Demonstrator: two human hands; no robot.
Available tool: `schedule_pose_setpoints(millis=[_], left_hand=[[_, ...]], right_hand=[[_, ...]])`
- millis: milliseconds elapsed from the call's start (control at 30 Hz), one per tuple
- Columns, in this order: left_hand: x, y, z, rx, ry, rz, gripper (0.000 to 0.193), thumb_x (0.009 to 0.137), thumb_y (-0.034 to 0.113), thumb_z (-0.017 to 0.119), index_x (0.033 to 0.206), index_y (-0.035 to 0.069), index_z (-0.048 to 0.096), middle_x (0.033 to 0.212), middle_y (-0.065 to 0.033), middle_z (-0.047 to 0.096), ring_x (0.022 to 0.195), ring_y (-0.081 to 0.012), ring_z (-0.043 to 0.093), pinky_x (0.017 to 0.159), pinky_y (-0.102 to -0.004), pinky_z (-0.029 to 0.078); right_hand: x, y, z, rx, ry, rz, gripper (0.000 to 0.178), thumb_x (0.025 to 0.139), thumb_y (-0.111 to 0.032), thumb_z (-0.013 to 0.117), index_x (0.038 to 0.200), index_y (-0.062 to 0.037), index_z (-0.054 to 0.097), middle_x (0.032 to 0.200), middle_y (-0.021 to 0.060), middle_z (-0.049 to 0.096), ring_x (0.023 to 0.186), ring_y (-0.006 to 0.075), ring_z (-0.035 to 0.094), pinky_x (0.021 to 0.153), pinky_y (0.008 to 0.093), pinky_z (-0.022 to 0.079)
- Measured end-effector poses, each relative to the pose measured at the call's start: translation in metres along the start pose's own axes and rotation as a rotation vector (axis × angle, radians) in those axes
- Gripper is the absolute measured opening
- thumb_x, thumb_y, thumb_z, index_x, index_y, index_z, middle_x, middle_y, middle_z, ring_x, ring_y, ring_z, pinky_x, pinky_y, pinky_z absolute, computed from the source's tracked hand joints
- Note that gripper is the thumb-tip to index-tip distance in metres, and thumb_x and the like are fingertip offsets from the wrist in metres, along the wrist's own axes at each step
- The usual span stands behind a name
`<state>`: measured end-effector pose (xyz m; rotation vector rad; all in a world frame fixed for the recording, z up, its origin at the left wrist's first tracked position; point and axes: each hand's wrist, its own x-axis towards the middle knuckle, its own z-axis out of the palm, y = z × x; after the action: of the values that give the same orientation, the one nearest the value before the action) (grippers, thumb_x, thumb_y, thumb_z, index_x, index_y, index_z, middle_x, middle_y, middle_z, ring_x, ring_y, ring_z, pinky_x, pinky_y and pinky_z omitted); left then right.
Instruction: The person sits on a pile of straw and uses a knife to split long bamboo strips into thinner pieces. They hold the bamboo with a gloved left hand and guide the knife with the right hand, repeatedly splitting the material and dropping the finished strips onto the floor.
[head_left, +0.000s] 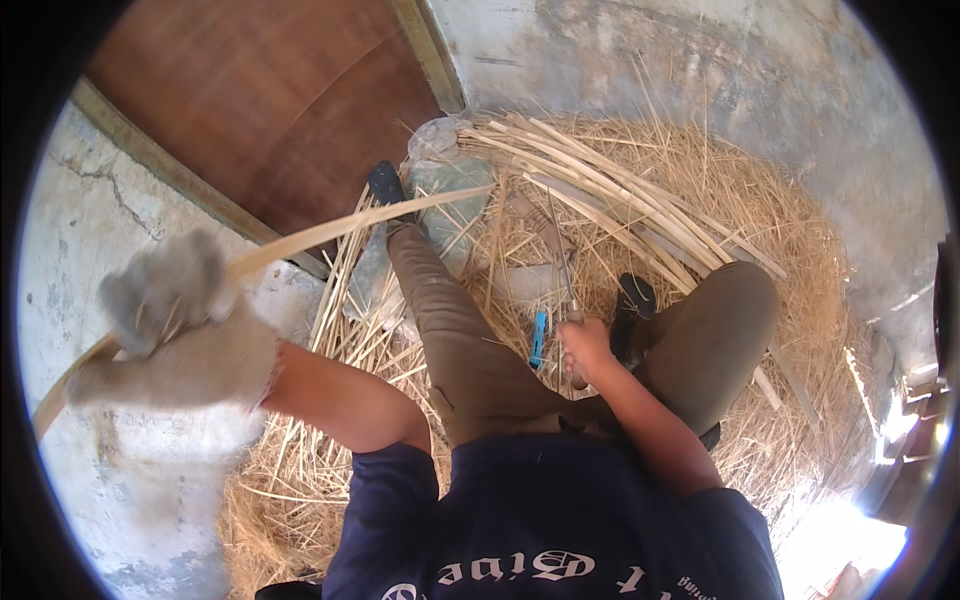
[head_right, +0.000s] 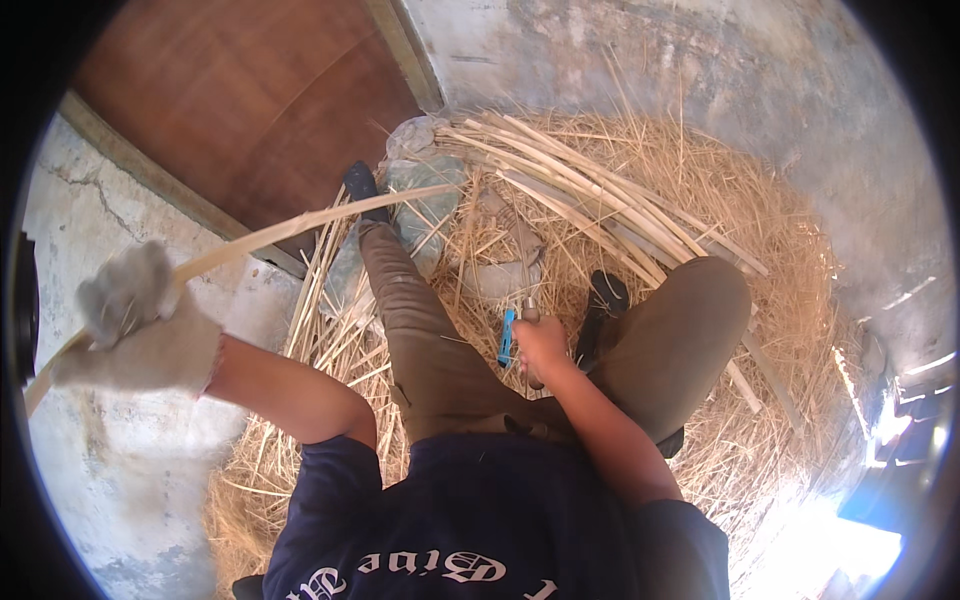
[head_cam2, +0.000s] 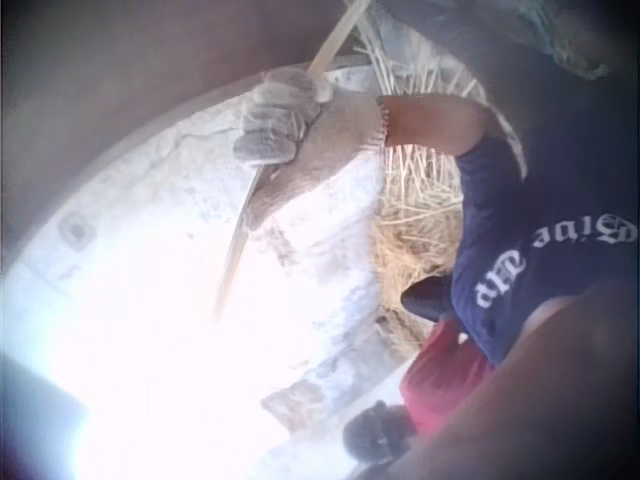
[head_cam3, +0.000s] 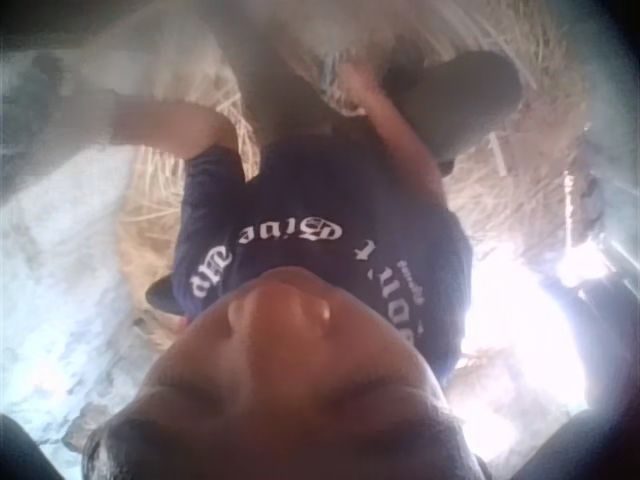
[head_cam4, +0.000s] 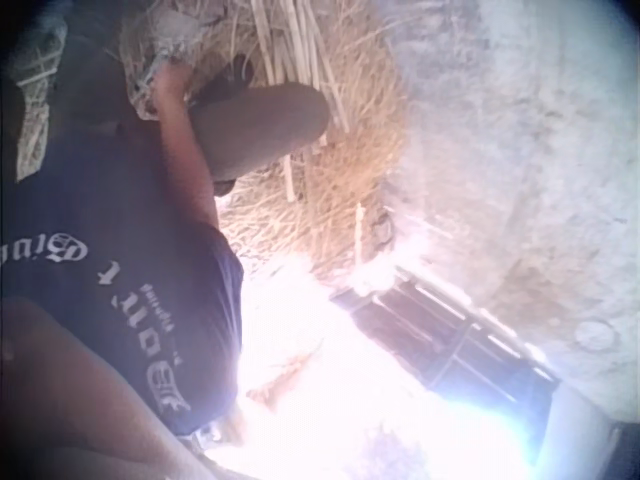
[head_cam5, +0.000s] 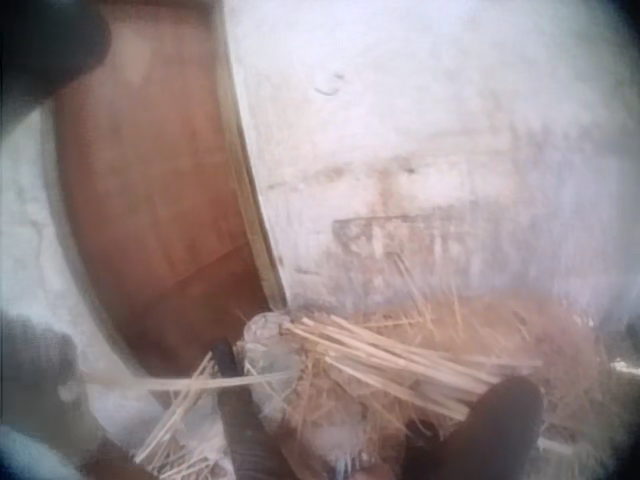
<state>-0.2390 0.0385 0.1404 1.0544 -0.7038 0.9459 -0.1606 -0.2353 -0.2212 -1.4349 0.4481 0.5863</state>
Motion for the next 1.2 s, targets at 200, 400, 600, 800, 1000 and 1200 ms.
schedule_pose_setpoints(millis=[200, 400, 600, 800, 1000, 1200], left_hand=[[-0.036, -0.116, -0.016, 0.24, 0.227, -0.193, 0.08, 0.083, 0.097, 0.035, 0.053, 0.023, 0.036, 0.048, 0.0041, 0.029, 0.046, -0.0149, 0.038, 0.045, -0.0284, 0.03], [-0.078, -0.189, -0.034, 0.089, 0.46, -0.501, 0.079, 0.09, 0.091, 0.034, 0.059, 0.019, 0.025, 0.054, 0.0017, 0.021, 0.051, -0.0164, 0.024, 0.049, -0.0334, 0.02], [-0.086, -0.212, -0.034, 0.114, 0.339, -0.578, 0.079, 0.09, 0.09, 0.037, 0.063, 0.017, 0.026, 0.06, 0.0016, 0.022, 0.057, -0.0176, 0.027, 0.054, -0.0331, 0.023], [-0.072, -0.226, -0.041, 0.082, 0.301, -0.702, 0.087, 0.077, 0.101, 0.034, 0.055, 0.017, 0.031, 0.05, 0.0022, 0.023, 0.045, -0.0173, 0.023, 0.044, -0.0335, 0.02], [-0.048, -0.244, -0.064, -0.132, 0.069, -0.81, 0.089, 0.072, 0.105, 0.032, 0.053, 0.018, 0.03, 0.049, 0.0035, 0.021, 0.042, -0.0159, 0.021, 0.04, -0.0315, 0.016], [-0.036, -0.261, -0.073, -0.027, 0.137, -0.807, 0.087, 0.074, 0.104, 0.032, 0.053, 0.019, 0.026, 0.05, 0.0042, 0.019, 0.044, -0.0152, 0.016, 0.042, -0.0322, 0.015]], right_hand=[[-0.022, -0.011, 0.004, 0.08, -0.134, 0.029, 0.014, 0.082, -0.009, 0.065, 0.073, -0.0043, 0.055, 0.056, 0.0047, 0.048, 0.039, 0.016, 0.043, 0.038, 0.0369, 0.038], [-0.03, -0.009, 0.008, 0.139, -0.211, 0.119, 0.014, 0.082, -0.008, 0.064, 0.073, -0.0046, 0.054, 0.056, 0.0041, 0.045, 0.039, 0.0168, 0.041, 0.038, 0.0361, 0.035], [-0.033, -0.01, 0.008, 0.11, -0.287, 0.139, 0.013, 0.083, -0.008, 0.064, 0.076, -0.0037, 0.054, 0.056, 0.0041, 0.046, 0.038, 0.0156, 0.042, 0.037, 0.0345, 0.035], [-0.05, -0.015, 0.013, 0.085, -0.441, 0.1, 0.014, 0.087, -0.008, 0.065, 0.081, -0.0036, 0.053, 0.054, 0.0018, 0.046, 0.037, 0.0134, 0.043, 0.037, 0.0327, 0.036], [-0.061, -0.022, 0.016, 0.095, -0.451, 0.086, 0.017, 0.09, -0.005, 0.064, 0.083, -0.0053, 0.049, 0.054, 0.0014, 0.046, 0.037, 0.0131, 0.043, 0.037, 0.0327, 0.038], [-0.056, -0.016, 0.016, 0.062, -0.445, 0.123, 0.016, 0.091, -0.003, 0.063, 0.086, -0.0056, 0.048, 0.055, 0.0014, 0.046, 0.037, 0.0134, 0.043, 0.036, 0.0328, 0.037]])
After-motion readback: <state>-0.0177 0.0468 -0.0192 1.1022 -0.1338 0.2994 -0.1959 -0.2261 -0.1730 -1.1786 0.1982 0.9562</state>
